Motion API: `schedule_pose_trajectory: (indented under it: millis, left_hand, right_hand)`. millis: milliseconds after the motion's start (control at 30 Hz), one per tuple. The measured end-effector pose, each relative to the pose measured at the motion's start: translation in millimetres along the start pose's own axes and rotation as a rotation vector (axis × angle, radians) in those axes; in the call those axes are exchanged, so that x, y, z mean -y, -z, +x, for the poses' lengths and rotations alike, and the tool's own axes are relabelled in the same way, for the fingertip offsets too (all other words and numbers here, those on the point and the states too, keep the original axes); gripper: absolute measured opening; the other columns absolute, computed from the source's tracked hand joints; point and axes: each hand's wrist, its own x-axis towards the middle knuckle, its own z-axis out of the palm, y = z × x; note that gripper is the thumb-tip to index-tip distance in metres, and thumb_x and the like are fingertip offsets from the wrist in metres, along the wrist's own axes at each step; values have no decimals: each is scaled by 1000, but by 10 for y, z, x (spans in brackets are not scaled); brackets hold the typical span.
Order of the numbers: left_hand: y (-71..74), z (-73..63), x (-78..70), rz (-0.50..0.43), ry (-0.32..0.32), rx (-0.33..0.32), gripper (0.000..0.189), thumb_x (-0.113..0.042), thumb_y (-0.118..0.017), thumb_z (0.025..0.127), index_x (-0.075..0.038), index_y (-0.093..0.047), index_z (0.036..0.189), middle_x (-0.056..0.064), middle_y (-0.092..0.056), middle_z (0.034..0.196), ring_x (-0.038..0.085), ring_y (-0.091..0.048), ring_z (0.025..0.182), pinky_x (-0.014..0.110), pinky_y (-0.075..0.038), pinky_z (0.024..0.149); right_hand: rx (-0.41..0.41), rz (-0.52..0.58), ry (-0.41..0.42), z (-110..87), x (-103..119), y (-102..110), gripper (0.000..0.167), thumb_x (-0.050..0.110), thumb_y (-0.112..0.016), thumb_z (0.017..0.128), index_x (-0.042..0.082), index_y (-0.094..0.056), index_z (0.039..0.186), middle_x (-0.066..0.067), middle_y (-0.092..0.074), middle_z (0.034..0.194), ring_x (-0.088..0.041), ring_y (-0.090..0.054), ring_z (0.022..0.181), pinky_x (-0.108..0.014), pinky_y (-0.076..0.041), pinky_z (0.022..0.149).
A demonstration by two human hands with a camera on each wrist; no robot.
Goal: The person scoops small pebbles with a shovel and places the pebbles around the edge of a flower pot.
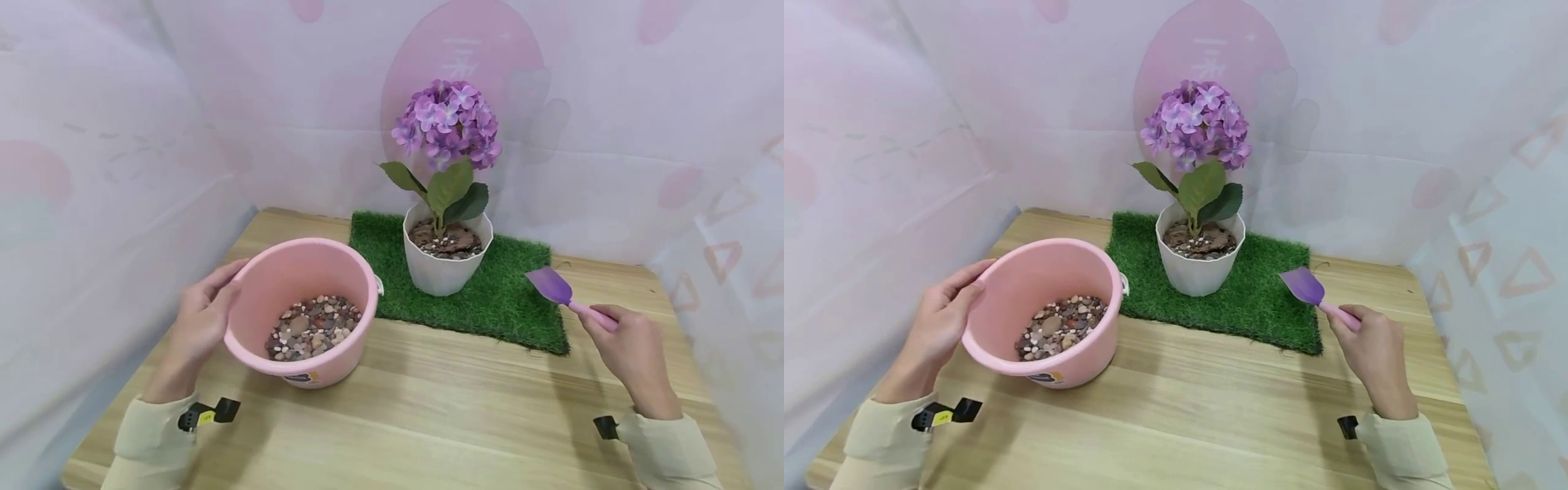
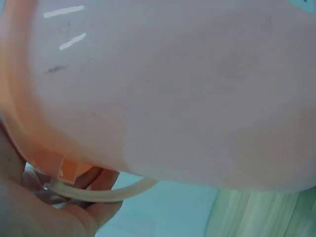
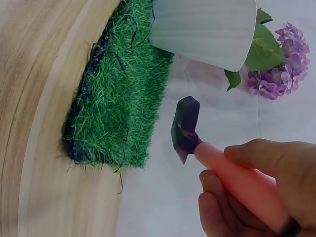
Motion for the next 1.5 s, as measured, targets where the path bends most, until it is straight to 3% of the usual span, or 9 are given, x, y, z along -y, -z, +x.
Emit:
schedule_pose_trajectory:
  millis: [100, 567, 767, 933, 1200, 1400, 1500]
  left_hand:
    - [-95, -50, -55, 12, 1, -10, 47, -24, -44, 113, -7, -51, 157, 24, -62, 146, -7, -68, 101, 14, -62, 81]
    - [-562, -195, -247, 4, -38, -46, 42, -19, -48, 112, -6, -58, 151, 25, -69, 137, -1, -70, 95, 14, -62, 77]
    - [-711, -186, -279, 11, -62, -53, 40, -15, -49, 111, -4, -61, 147, 23, -70, 136, 25, -74, 103, 16, -63, 78]
    - [-797, -169, -308, -29, -73, -26, 39, -13, -49, 111, -2, -61, 147, 25, -71, 133, 40, -73, 107, 17, -63, 79]
    - [-877, -142, -362, -45, -74, -4, 39, -13, -51, 111, -2, -61, 147, 24, -70, 136, 38, -73, 112, 13, -61, 82]
    - [-902, -117, -369, -48, -96, 16, 39, -12, -50, 111, -3, -61, 147, 22, -70, 138, 37, -73, 113, 16, -62, 84]
    - [-908, -107, -370, -49, -100, 20, 39, -11, -50, 110, -2, -61, 147, 23, -70, 136, 38, -74, 111, 17, -62, 82]
  right_hand:
    - [-2, -5, -1, 11, 17, -2, 30, 22, -75, 98, -5, -79, 109, -27, -79, 97, -29, -73, 67, -20, -47, 50]
    - [-9, -7, 10, -19, 41, 1, 32, 23, -78, 97, -7, -79, 108, -30, -78, 95, -34, -73, 67, -19, -47, 49]
    - [14, -11, -8, -35, 56, 1, 32, 25, -77, 98, -5, -79, 109, -29, -79, 96, -40, -76, 74, -22, -50, 54]
    - [6, -7, 16, -31, 75, -8, 30, 24, -78, 97, -4, -80, 107, -29, -78, 96, -43, -76, 75, -22, -50, 54]
    - [-19, -1, 72, 27, 141, -3, 27, 20, -79, 96, -5, -80, 106, -28, -79, 93, -34, -73, 65, -19, -46, 48]
    - [-90, 31, 148, 103, 214, 15, 23, 16, -83, 91, -5, -81, 99, -26, -79, 87, -41, -74, 66, -3, -40, 52]
    - [-90, 44, 159, 135, 252, 35, 23, 18, -84, 91, -4, -82, 99, -26, -79, 88, -42, -75, 68, -1, -39, 54]
